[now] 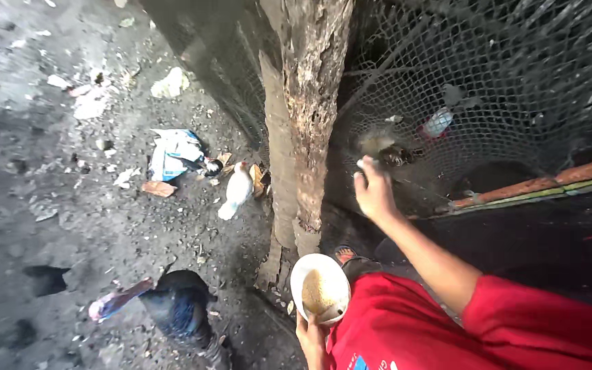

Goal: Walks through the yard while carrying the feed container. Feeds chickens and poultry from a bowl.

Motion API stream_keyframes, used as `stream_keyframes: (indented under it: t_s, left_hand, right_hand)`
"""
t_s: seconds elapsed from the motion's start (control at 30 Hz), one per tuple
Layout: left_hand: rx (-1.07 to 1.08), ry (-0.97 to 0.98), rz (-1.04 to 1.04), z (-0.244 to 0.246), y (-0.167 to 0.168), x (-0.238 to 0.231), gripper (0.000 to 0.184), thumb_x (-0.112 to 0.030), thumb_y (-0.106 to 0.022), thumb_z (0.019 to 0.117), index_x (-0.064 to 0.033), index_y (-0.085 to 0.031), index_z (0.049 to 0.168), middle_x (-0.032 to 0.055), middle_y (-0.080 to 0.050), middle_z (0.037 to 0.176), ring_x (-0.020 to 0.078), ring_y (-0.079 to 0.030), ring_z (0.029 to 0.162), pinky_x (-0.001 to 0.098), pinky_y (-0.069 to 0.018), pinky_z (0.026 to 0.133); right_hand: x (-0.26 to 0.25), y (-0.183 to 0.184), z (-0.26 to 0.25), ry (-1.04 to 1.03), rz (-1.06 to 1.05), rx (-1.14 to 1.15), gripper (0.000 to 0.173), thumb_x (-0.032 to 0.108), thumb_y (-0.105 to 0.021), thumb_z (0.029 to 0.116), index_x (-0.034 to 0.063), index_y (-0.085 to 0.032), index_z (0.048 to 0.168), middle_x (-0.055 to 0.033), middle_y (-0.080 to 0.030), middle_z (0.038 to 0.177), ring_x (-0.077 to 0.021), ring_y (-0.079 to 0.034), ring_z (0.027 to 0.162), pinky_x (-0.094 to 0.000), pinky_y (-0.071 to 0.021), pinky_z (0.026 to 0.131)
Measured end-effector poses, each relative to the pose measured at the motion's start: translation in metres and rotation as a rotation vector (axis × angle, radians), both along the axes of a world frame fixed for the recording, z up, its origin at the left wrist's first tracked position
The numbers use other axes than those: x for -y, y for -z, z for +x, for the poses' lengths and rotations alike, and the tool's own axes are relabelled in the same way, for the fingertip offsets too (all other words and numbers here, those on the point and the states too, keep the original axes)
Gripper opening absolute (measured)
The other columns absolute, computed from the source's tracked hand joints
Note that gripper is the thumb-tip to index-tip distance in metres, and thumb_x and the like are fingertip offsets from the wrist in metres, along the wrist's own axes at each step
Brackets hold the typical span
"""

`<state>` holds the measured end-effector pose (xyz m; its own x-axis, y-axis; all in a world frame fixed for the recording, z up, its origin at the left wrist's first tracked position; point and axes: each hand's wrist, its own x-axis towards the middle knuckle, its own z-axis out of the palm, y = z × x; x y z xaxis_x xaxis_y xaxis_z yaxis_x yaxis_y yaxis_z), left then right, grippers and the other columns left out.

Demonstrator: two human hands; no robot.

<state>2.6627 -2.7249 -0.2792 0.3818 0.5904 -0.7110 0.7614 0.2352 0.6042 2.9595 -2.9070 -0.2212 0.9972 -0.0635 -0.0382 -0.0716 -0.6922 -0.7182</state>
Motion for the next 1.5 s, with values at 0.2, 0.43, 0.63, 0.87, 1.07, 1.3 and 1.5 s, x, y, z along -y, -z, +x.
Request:
stream_keyframes:
  t_s: [0.2, 0.43, 0.63, 0.87, 1.07, 1.3, 1.5]
  left_hand:
    - [0.007, 0.06, 0.055, 0.021, -0.008, -0.001, 0.046, -0.007, -0.049, 0.1035, -0.0016, -0.046, 0.149, 0.0234, -0.069, 0.104, 0.0231, -0.068, 0.067, 0.0404, -0.0586, 0.057]
    - [0.001, 0.149, 0.035, 0.044, -0.016, 0.007, 0.049, -0.009, -0.05, 0.1036, -0.0061, -0.044, 0.153, 0.023, -0.069, 0.097, 0.0247, -0.067, 0.061, 0.0421, -0.0579, 0.054]
    - [-0.043, 0.139, -0.003, 0.025, -0.002, 0.013, 0.044, -0.008, -0.05, 0.1031, -0.001, -0.049, 0.147, 0.0223, -0.07, 0.096, 0.024, -0.067, 0.065, 0.0426, -0.058, 0.057]
    - [-0.052, 0.138, -0.02, 0.023, 0.005, 0.009, 0.041, -0.008, -0.05, 0.1036, -0.0032, -0.052, 0.144, 0.0208, -0.07, 0.093, 0.0235, -0.067, 0.063, 0.0413, -0.0575, 0.055]
    - [-0.043, 0.138, -0.04, 0.028, 0.006, 0.005, 0.044, -0.008, -0.05, 0.1047, -0.0043, -0.048, 0.149, 0.0225, -0.07, 0.096, 0.0243, -0.067, 0.063, 0.0417, -0.0577, 0.054]
    - [-0.018, 0.155, -0.055, 0.044, 0.005, 0.006, 0.046, -0.007, -0.048, 0.1056, -0.0066, -0.045, 0.152, 0.0224, -0.071, 0.095, 0.0243, -0.068, 0.06, 0.041, -0.0586, 0.053]
    - [-0.019, 0.136, -0.068, 0.041, 0.003, 0.006, 0.052, -0.007, -0.046, 0.1059, -0.0059, -0.037, 0.157, 0.0251, -0.07, 0.105, 0.0259, -0.07, 0.065, 0.0421, -0.0606, 0.057]
  right_hand:
    - [-0.064, 0.022, -0.086, -0.793, 0.217, -0.417, 0.033, 0.022, -0.05, 0.1067, -0.001, -0.065, 0.124, -0.0206, -0.07, 0.115, -0.0323, -0.068, 0.111, -0.0514, -0.0519, 0.101]
    - [-0.093, 0.062, -0.135, -1.222, -0.255, -0.638, 0.064, 0.009, -0.074, 0.0873, -0.0036, -0.049, 0.144, -0.0326, -0.043, 0.15, -0.0537, -0.039, 0.14, -0.0725, -0.0408, 0.104]
    - [-0.082, 0.07, -0.153, -1.28, -0.337, -0.742, 0.041, 0.005, -0.067, 0.0931, -0.0071, -0.059, 0.132, -0.0339, -0.048, 0.144, -0.0546, -0.047, 0.133, -0.0704, -0.0468, 0.097]
    - [-0.083, 0.073, -0.148, -1.39, -0.349, -0.793, 0.024, -0.002, -0.057, 0.0969, -0.0079, -0.063, 0.119, -0.0319, -0.065, 0.119, -0.0514, -0.065, 0.109, -0.0697, -0.0526, 0.085]
    - [-0.082, 0.086, -0.131, -1.135, -0.055, -0.913, 0.038, 0.027, -0.054, 0.1061, -0.0082, -0.066, 0.111, -0.0303, -0.067, 0.108, -0.046, -0.067, 0.103, -0.0661, -0.0513, 0.089]
    - [-0.029, 0.029, -0.063, -0.349, 0.797, -1.059, 0.03, 0.032, -0.047, 0.1098, 0.0078, -0.064, 0.116, 0.0014, -0.055, 0.073, -0.0051, -0.047, 0.052, -0.0226, -0.0411, 0.047]
    - [0.053, 0.015, 0.078, 0.303, 1.167, -0.66, 0.03, 0.041, -0.036, 0.1107, 0.0201, -0.052, 0.096, 0.0065, -0.051, 0.072, -0.0039, -0.047, 0.056, -0.0201, -0.0406, 0.05]
